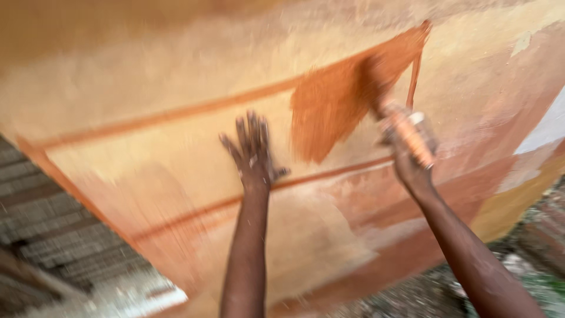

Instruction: The person paints a section of an exterior wall with reddish-brown paint using a brush. They outline a rectangular area and then fill it in with horizontal strokes, occasionally dipping the brush into a bucket on the ground.

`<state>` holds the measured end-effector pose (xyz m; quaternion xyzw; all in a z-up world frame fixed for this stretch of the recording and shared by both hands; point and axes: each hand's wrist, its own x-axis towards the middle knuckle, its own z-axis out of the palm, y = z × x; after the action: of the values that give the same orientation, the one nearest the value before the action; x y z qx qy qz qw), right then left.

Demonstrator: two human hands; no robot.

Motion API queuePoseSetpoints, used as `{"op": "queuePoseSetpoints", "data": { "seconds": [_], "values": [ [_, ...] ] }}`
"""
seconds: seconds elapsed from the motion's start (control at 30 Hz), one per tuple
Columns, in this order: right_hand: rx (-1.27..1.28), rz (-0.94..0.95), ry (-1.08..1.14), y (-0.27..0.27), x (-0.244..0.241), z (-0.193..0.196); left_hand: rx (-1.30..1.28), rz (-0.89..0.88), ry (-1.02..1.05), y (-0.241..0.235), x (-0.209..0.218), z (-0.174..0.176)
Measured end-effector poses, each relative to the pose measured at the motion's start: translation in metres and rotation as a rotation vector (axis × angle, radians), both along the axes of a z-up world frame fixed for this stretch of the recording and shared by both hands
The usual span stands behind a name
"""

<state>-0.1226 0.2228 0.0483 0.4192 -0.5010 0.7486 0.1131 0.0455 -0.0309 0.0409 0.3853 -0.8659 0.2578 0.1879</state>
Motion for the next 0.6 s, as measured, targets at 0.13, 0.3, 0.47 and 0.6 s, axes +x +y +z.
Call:
{"op": "queuePoseSetpoints", "data": {
  "seconds": [0.13,0.3,0.47,0.6],
  "values": [
    [0.213,0.219,0.024,-0.007,0.038,0.015,0.048,0.058,-0.069,0.0,-0.004,0.009],
    [0.313,0.327,0.08,-0.01,0.048,0.018,-0.044,0.044,-0.019,-0.005,-0.003,-0.006],
    [0.304,0.159,0.022,-0.003,0.018,0.02,0.017,0.04,-0.011,-0.012,-0.008,-0.005],
    [0.061,0.152,0.097,0.015,-0.018,0.017,-0.012,0.031,0.004,-0.011,-0.007,-0.008]
  ]
}}
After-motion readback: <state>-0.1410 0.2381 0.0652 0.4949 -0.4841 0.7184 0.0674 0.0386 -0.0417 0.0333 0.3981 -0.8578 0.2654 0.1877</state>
